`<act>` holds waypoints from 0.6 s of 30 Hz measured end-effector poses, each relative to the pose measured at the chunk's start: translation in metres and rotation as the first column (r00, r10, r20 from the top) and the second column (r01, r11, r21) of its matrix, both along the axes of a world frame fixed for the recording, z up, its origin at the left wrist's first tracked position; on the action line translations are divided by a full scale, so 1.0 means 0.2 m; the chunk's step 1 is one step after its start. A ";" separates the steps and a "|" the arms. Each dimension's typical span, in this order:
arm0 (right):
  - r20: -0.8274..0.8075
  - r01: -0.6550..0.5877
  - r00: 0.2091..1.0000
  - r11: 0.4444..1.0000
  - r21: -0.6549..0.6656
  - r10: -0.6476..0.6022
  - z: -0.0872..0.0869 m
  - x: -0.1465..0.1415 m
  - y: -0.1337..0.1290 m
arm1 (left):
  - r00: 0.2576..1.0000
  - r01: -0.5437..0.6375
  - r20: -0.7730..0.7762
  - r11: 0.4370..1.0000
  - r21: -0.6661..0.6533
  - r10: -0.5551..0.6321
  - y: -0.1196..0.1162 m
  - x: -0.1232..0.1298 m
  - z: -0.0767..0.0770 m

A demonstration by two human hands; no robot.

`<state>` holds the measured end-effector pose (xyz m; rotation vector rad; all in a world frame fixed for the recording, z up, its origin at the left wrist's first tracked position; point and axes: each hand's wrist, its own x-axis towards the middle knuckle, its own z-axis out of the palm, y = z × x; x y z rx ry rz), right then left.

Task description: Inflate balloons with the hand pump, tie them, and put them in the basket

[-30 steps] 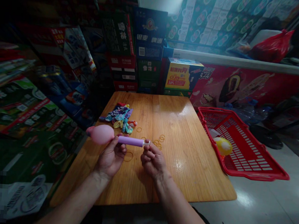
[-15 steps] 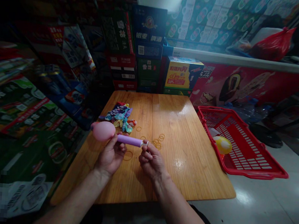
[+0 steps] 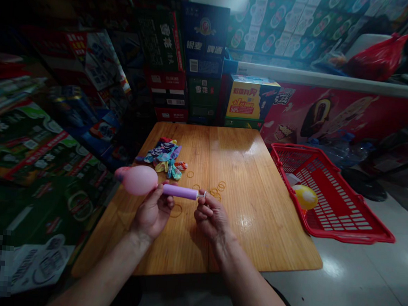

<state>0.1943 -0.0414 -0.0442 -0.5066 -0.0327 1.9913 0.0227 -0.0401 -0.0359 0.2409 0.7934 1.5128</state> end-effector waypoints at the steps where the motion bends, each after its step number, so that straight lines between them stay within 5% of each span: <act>1: -0.012 -0.006 1.000 1.000 -0.003 0.006 0.00 -0.01 0.00 | 1.000 0.004 0.003 1.000 0.002 -0.004 0.00 0.00 0.00; 9: -0.057 0.035 0.998 0.999 0.040 -0.032 0.06 0.15 0.06 | 0.996 -0.089 0.013 0.996 0.023 0.088 0.11 -0.16 0.07; 18: -0.026 -0.023 0.999 1.000 0.004 0.023 -0.01 -0.02 -0.01 | 0.999 0.016 -0.046 1.000 -0.015 -0.017 0.02 -0.03 -0.03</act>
